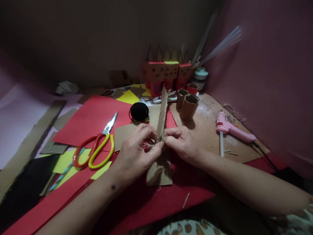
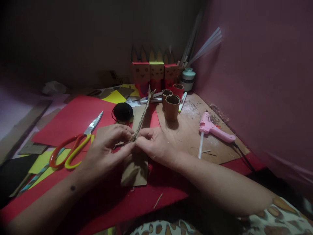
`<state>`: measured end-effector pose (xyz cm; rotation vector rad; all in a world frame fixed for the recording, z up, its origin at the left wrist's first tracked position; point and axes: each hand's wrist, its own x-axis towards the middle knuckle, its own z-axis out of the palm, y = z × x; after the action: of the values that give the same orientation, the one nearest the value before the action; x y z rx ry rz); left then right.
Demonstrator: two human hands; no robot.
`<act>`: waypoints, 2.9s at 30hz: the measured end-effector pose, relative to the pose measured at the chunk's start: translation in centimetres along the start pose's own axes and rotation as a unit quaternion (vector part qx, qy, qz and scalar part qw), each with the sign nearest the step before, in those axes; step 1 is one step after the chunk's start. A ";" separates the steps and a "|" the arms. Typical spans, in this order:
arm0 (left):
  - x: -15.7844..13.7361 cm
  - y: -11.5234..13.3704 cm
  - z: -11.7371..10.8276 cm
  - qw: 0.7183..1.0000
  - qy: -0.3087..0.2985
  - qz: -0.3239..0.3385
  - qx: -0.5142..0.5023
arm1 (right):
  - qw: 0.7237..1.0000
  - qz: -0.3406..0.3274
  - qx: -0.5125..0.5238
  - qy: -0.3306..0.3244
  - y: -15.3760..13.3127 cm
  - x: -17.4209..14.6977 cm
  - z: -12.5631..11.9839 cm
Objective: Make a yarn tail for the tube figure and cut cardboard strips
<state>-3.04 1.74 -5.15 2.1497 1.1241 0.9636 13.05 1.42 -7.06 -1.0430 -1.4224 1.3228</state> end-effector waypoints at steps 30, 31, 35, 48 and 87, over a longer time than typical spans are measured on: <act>-1.3 -0.7 1.2 0.976 0.022 0.170 0.135 | 0.950 -0.120 -0.285 0.050 -0.3 -0.2 0.0; -1.3 -0.7 1.2 0.975 0.019 0.171 0.139 | 0.953 -0.109 -0.279 0.047 -0.3 -0.2 0.0; -1.5 -0.8 1.5 0.968 0.014 0.186 0.166 | 0.971 -0.058 -0.229 0.034 -0.3 -0.2 -0.1; -1.1 -0.3 1.2 0.985 0.026 0.144 0.091 | 0.989 -0.031 -0.143 0.029 -0.3 -0.2 0.0; -0.6 0.7 0.9 0.993 0.072 -0.045 -0.081 | 0.996 -0.062 -0.039 0.044 -0.1 0.4 -0.3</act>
<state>-2.27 0.77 -5.44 1.9112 1.1576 1.1424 13.27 1.83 -6.93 -1.0330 -1.4588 1.1267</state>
